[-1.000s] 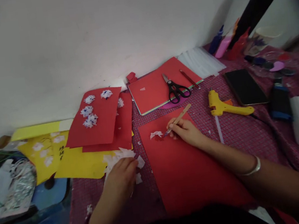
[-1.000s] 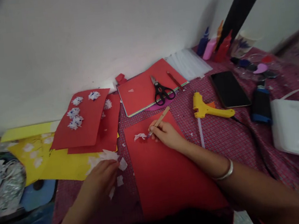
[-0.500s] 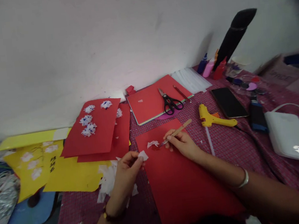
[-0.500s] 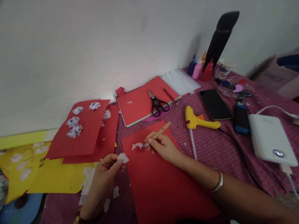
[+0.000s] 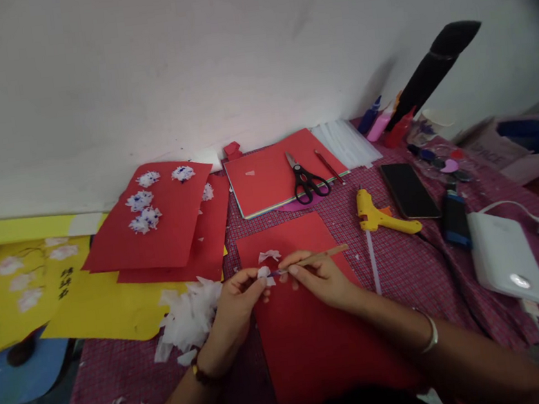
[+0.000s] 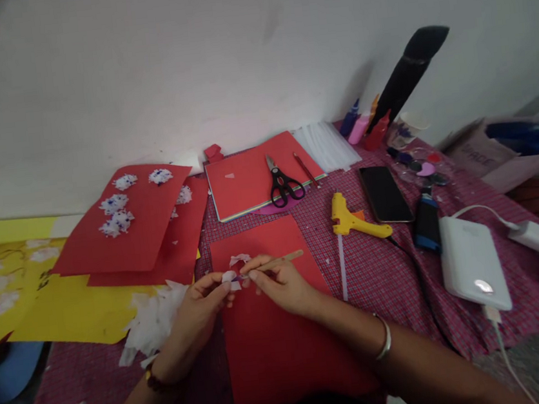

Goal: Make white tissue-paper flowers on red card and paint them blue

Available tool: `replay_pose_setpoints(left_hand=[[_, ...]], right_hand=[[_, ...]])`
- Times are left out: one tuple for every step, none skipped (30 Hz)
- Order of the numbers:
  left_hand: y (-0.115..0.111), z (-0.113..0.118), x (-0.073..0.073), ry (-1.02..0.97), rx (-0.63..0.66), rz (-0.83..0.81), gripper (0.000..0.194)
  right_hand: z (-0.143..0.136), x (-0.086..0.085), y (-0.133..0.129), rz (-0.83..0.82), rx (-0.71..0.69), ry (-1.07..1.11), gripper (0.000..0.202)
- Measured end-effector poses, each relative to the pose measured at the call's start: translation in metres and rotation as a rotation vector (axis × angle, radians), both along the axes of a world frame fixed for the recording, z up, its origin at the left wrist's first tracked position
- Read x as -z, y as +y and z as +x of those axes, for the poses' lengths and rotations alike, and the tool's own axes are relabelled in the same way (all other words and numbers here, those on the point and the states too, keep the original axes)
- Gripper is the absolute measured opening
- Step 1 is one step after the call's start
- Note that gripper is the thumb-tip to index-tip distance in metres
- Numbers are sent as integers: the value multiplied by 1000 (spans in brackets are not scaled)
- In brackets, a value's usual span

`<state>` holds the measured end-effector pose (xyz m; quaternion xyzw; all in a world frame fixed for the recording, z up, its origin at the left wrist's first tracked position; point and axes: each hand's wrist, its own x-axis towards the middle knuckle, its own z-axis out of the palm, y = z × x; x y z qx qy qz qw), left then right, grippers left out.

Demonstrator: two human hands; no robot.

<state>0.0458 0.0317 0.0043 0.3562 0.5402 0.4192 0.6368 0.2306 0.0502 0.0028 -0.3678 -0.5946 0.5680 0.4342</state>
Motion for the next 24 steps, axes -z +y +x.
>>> replay_pose_setpoints(left_hand=[[0,0,0,-8,-3,-1,26],[-1,0,0,-17,-5,0,25],[-1,0,1,-27,-7,0,23],[-1,0,1,-37,-9,1,22],[-2,0,2,-48,-12,2,21],[-2,0,2,-61,-18,1,21],[-2,0,2,-78,-28,1,20],[-2,1,3,-100,-41,-1,20],[-2,1,2,-129,-55,-3,21],[-1,2,2,-164,-66,-8,21],[-1,2,1,-202,-70,-15,23],[0,2,0,-241,-69,-25,26],[0,2,-2,-275,-66,-36,28],[0,2,-3,-305,-63,-47,29],[0,2,-4,-329,-61,-59,28],[0,2,-6,-349,-64,-71,26],[-1,2,-6,-367,-67,-81,25],[-2,2,-7,-383,-67,-91,25],[-2,2,-7,-399,-64,-102,26],[-3,1,-6,-414,-59,-113,26],[-4,1,-5,-429,-55,-124,26],[-4,1,-4,-447,-52,-135,26],[-4,0,-3,-467,-50,-147,25],[-5,0,-2,-490,-48,-161,24]], right_hand=[[0,0,0,5,1,-4,29],[0,0,0,6,3,-8,29],[0,-1,0,6,6,-11,29],[0,-1,0,4,6,-14,29],[0,-1,0,3,5,-17,30],[0,-1,0,4,4,-20,30],[0,-1,0,6,4,-24,30],[0,-1,0,8,5,-26,29],[0,-1,0,9,8,-25,28],[0,-1,0,8,11,-20,27],[0,-1,0,4,13,-13,25],[1,-1,0,-2,15,-2,24],[1,0,0,-8,16,12,24],[1,1,0,-12,17,32,24],[1,2,0,-13,17,53,24],[2,3,0,-12,14,75,24],[2,4,1,-12,10,96,23],[2,4,1,-14,3,114,23],[2,5,1,-20,-2,128,21],[2,5,1,-28,-6,139,20],[1,5,1,-40,-9,148,18],[1,5,1,-52,-10,158,18],[1,5,1,-62,-12,169,17],[1,5,0,-70,-17,178,17]])
